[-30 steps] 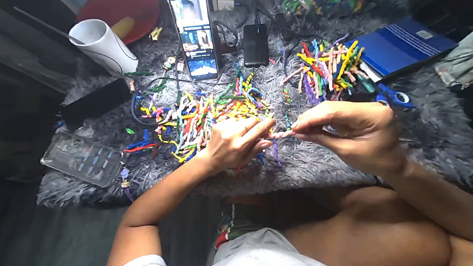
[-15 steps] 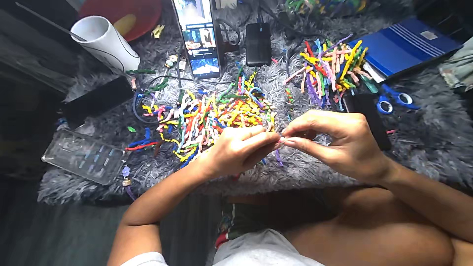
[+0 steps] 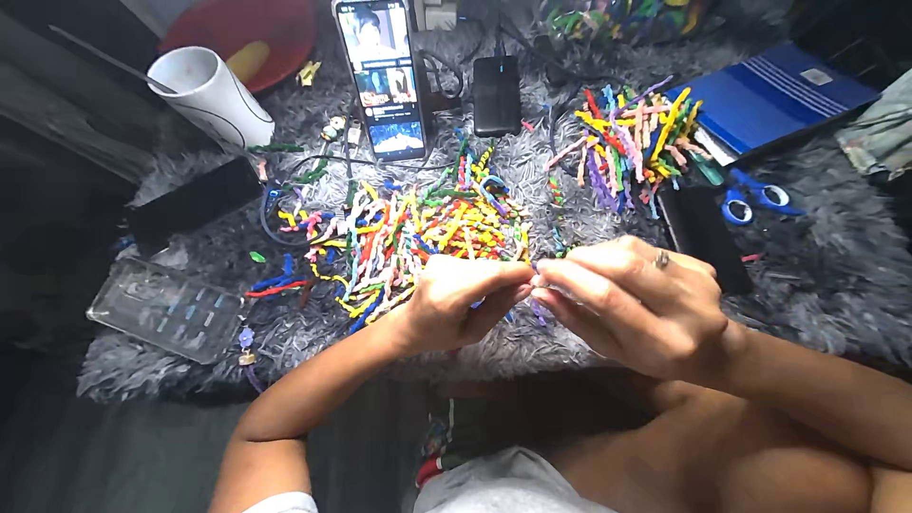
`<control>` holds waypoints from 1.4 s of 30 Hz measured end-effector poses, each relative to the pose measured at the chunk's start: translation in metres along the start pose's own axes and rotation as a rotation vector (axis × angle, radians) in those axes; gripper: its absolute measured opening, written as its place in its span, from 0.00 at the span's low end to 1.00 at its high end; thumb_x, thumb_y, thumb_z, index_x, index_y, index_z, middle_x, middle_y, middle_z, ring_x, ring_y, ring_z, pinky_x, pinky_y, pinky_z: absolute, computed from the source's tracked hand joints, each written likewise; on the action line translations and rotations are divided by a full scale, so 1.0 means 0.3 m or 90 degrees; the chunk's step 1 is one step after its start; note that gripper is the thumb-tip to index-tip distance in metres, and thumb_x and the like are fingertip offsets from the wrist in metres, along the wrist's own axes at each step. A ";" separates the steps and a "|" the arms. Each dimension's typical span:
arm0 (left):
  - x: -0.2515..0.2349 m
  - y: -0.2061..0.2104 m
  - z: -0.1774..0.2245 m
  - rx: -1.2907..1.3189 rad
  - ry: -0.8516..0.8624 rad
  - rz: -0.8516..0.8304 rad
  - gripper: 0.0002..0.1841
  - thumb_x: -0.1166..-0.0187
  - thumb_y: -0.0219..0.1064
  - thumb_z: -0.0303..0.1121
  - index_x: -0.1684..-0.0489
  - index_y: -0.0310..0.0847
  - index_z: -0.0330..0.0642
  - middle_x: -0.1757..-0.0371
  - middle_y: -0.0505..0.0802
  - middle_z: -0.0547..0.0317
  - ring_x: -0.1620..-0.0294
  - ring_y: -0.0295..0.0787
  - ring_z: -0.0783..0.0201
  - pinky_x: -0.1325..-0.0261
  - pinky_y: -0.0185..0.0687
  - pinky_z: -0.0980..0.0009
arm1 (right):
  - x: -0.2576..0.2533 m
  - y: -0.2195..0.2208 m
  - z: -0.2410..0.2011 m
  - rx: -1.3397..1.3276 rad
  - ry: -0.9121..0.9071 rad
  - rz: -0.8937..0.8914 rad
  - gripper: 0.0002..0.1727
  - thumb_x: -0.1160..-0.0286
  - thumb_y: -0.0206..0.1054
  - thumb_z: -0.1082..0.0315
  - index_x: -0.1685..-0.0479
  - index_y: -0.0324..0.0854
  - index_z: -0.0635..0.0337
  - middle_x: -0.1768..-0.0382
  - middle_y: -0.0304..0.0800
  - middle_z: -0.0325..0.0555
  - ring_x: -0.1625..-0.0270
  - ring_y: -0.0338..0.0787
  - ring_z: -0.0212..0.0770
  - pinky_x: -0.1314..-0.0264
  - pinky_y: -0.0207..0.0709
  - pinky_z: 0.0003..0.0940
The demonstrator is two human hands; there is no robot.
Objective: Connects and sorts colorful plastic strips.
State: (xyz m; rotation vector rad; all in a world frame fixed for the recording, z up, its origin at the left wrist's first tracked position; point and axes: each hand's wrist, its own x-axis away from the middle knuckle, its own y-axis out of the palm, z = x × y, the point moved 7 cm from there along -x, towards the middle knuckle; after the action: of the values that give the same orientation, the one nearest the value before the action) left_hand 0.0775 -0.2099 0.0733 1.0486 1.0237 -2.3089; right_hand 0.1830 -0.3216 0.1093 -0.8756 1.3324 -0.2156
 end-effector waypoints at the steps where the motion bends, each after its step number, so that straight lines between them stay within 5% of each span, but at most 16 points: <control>1: 0.005 -0.001 0.005 -0.038 0.019 0.009 0.07 0.16 0.62 0.26 0.55 0.84 0.30 0.74 0.86 0.55 0.75 0.79 0.75 0.67 0.76 0.84 | -0.006 0.003 0.016 -0.013 0.037 -0.018 0.13 0.15 0.66 0.64 0.50 0.89 0.66 0.60 0.92 0.54 0.61 0.88 0.43 0.64 0.76 0.30; 6: 0.026 0.008 0.011 -0.183 0.078 0.026 0.07 0.19 0.66 0.26 0.58 0.89 0.30 0.76 0.87 0.52 0.75 0.80 0.67 0.70 0.72 0.77 | -0.005 0.012 0.052 -0.086 0.109 -0.070 0.11 0.18 0.67 0.67 0.59 0.93 0.63 0.63 0.92 0.51 0.58 0.91 0.38 0.61 0.79 0.25; 13: 0.021 0.014 -0.004 -0.177 0.030 0.032 0.10 0.18 0.64 0.28 0.58 0.90 0.30 0.81 0.83 0.55 0.81 0.75 0.70 0.75 0.67 0.79 | 0.014 0.008 0.007 0.010 -0.007 -0.018 0.08 0.19 0.66 0.73 0.56 0.91 0.67 0.65 0.92 0.55 0.69 0.87 0.43 0.71 0.74 0.32; 30: 0.028 0.038 -0.050 0.236 -0.186 0.020 0.07 0.11 0.56 0.26 0.49 0.76 0.30 0.76 0.84 0.62 0.79 0.77 0.82 0.72 0.78 0.86 | 0.018 0.034 -0.053 0.076 -0.109 0.003 0.09 0.18 0.61 0.77 0.52 0.87 0.71 0.63 0.93 0.58 0.68 0.88 0.44 0.67 0.78 0.31; 34: 0.031 0.049 -0.059 0.327 -0.236 0.006 0.07 0.08 0.53 0.28 0.48 0.75 0.35 0.72 0.87 0.66 0.75 0.81 0.84 0.69 0.80 0.87 | 0.016 0.038 -0.006 -0.044 -0.017 0.009 0.08 0.17 0.65 0.73 0.52 0.88 0.67 0.58 0.93 0.56 0.64 0.89 0.39 0.66 0.77 0.26; 37: 0.033 0.066 -0.055 0.413 -0.248 -0.017 0.07 0.06 0.52 0.32 0.49 0.73 0.40 0.71 0.85 0.68 0.74 0.80 0.84 0.68 0.78 0.87 | 0.004 0.035 0.031 -0.199 0.081 0.034 0.06 0.19 0.69 0.73 0.58 0.87 0.67 0.56 0.92 0.53 0.53 0.92 0.31 0.51 0.82 0.16; 42: 0.034 0.078 -0.048 0.483 -0.248 -0.043 0.06 0.05 0.50 0.33 0.49 0.71 0.43 0.74 0.82 0.69 0.75 0.75 0.85 0.70 0.72 0.89 | 0.010 0.047 0.069 -0.376 0.195 0.034 0.03 0.22 0.69 0.76 0.58 0.88 0.67 0.55 0.90 0.45 0.49 0.90 0.26 0.45 0.86 0.17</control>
State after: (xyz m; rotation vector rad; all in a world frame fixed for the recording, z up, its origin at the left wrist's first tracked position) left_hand 0.0920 -0.2147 0.0485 0.7366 0.0108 -2.8725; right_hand 0.1979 -0.3050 0.0973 -1.3359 1.7422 0.1012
